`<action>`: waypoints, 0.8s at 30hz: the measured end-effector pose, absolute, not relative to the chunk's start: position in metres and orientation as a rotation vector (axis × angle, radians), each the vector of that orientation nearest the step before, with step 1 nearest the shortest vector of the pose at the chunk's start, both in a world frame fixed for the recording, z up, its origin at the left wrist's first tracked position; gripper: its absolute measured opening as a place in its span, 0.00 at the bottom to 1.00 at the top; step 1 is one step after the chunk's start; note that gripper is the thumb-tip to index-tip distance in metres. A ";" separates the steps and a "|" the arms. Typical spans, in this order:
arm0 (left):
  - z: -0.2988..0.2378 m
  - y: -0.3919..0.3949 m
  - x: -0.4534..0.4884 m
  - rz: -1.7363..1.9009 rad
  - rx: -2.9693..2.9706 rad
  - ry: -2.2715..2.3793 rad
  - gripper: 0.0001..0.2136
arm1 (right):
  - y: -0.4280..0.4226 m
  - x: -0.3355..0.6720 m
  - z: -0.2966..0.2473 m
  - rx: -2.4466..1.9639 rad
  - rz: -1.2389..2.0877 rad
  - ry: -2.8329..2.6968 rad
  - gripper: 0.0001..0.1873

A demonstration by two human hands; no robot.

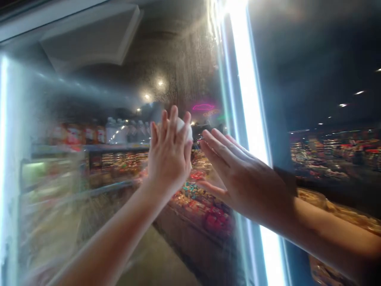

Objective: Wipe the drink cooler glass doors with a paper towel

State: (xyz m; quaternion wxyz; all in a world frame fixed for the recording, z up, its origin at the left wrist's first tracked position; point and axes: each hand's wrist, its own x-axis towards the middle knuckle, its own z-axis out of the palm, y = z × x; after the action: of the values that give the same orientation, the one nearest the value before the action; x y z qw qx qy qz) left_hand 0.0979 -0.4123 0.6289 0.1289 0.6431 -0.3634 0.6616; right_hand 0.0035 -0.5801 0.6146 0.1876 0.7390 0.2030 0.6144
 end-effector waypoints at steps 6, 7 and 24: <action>0.582 -0.345 0.128 2.029 1.970 -1.194 0.30 | -0.560 0.023 0.610 2.062 1.628 0.715 0.51; 0.599 -0.328 0.136 1.992 1.968 -1.060 0.29 | -0.551 0.030 0.614 2.063 1.618 0.738 0.51; 0.608 -0.146 0.223 1.722 1.880 -0.499 0.27 | -0.400 0.119 0.613 2.023 1.721 0.976 0.49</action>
State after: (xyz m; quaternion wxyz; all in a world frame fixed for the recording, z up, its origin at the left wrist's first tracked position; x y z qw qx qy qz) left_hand 0.2232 -0.1459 0.6077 0.2683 0.6972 -0.1849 0.6385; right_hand 0.1189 -0.4000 0.6132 0.1554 0.7064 0.3406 0.6007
